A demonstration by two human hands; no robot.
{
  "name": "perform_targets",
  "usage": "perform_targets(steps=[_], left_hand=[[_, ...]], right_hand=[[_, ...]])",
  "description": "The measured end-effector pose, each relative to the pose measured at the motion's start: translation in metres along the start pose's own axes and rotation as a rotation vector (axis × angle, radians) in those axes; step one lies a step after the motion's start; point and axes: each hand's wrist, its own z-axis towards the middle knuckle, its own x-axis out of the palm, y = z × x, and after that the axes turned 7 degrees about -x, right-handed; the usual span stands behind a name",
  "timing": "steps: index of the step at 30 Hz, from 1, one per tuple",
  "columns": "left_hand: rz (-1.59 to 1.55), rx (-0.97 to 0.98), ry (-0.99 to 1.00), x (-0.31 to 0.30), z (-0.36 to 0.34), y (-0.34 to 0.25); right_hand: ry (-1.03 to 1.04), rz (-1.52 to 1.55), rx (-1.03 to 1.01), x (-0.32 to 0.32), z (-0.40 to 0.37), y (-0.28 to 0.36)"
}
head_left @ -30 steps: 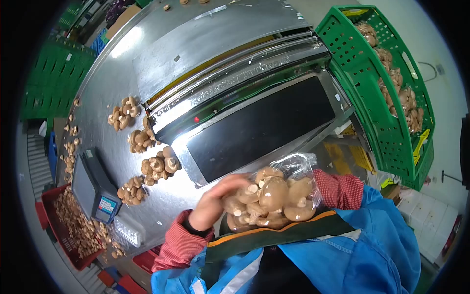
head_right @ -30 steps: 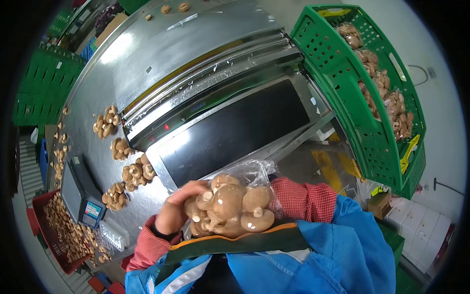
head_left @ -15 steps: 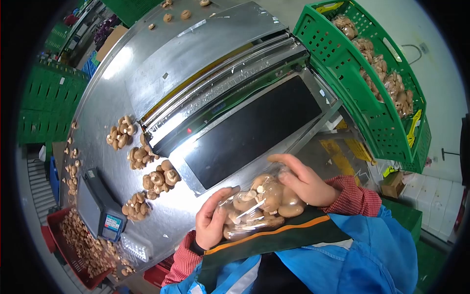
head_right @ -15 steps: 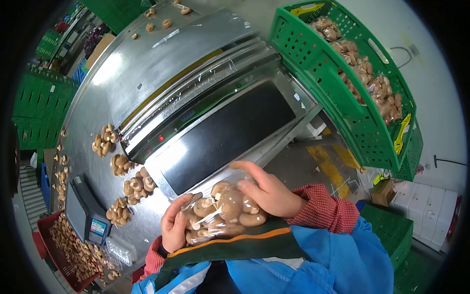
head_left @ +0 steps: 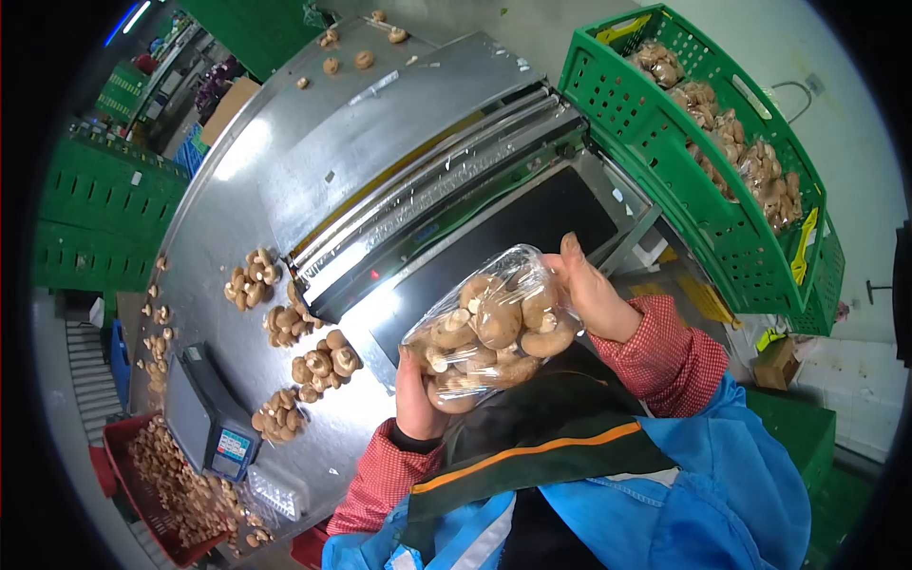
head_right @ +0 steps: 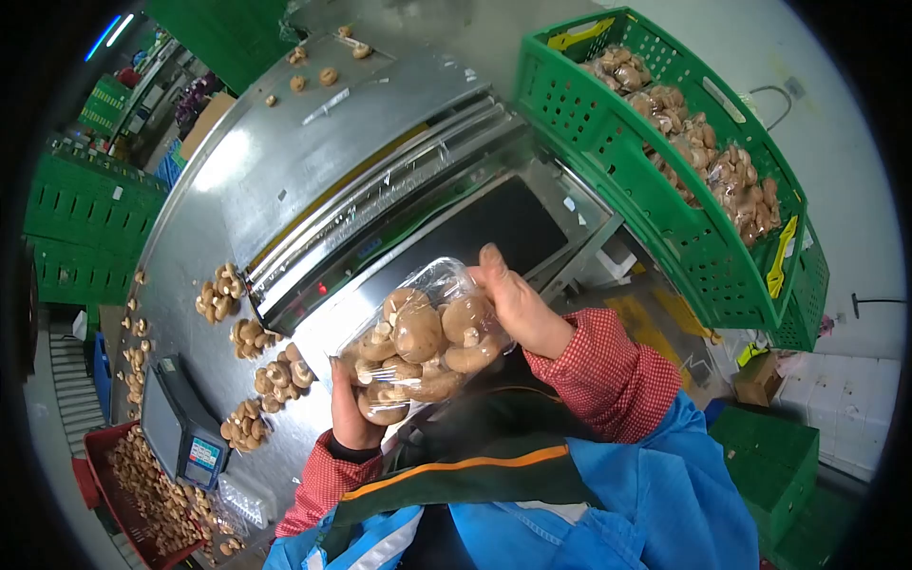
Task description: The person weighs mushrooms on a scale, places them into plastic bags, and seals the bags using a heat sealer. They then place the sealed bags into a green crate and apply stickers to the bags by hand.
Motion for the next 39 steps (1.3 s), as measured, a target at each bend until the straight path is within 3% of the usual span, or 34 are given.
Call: perform_targets(steps=[1,3,7,9,11,14,15,17,18,21,23,26,31,32,35,36,39], left_hand=[[0.044,0.046,-0.015,0.004,0.005,0.001],[0.057,0.118,-0.035,0.020,0.015,0.002],[-0.017,0.171,0.004,0.068,0.041,0.018],[0.064,0.171,0.100,0.105,0.060,0.033],[0.167,0.209,0.253,0.144,0.075,0.052],[0.438,0.106,0.376,0.188,0.092,0.076],[0.644,0.186,0.485,0.192,0.107,0.086],[0.516,-0.029,0.741,0.215,0.122,0.097],[0.466,-0.089,0.770,0.234,0.123,0.098],[0.601,-0.192,0.684,0.237,0.141,0.105],[0.591,-0.159,0.535,0.230,0.147,0.113],[0.557,-0.180,0.437,0.212,0.155,0.118],[0.524,-0.185,0.340,0.198,0.161,0.125],[0.507,-0.193,0.332,0.198,0.160,0.124],[0.477,-0.205,0.300,0.198,0.155,0.124],[0.486,-0.196,0.290,0.197,0.153,0.123],[0.497,-0.150,0.273,0.192,0.147,0.120]], right_hand=[[-0.049,0.076,0.076,-0.019,0.006,-0.009],[0.006,0.111,0.076,-0.028,-0.006,0.039],[-0.001,0.317,0.011,-0.053,-0.020,0.027],[0.039,0.342,-0.268,-0.044,-0.022,0.048],[-0.148,0.392,-0.386,-0.067,-0.029,0.072],[-0.465,0.331,-0.483,-0.119,-0.049,0.110],[-0.541,0.288,-0.494,-0.136,-0.056,0.123],[-0.673,0.136,-0.593,-0.174,-0.081,0.154],[-0.759,-0.199,-0.645,-0.199,-0.099,0.175],[-0.908,-0.205,-0.646,-0.280,-0.134,0.215],[-1.061,-0.338,-0.400,-0.345,-0.163,0.223],[-1.136,-0.606,-0.262,-0.390,-0.178,0.207],[-1.105,-1.300,0.023,-0.412,-0.165,0.155],[-1.133,-1.379,0.176,-0.392,-0.157,0.160],[-0.856,-1.824,0.505,-0.341,-0.149,0.185],[-0.918,-1.839,0.555,-0.356,-0.148,0.169],[-0.683,-2.005,0.617,-0.360,-0.145,0.149]])
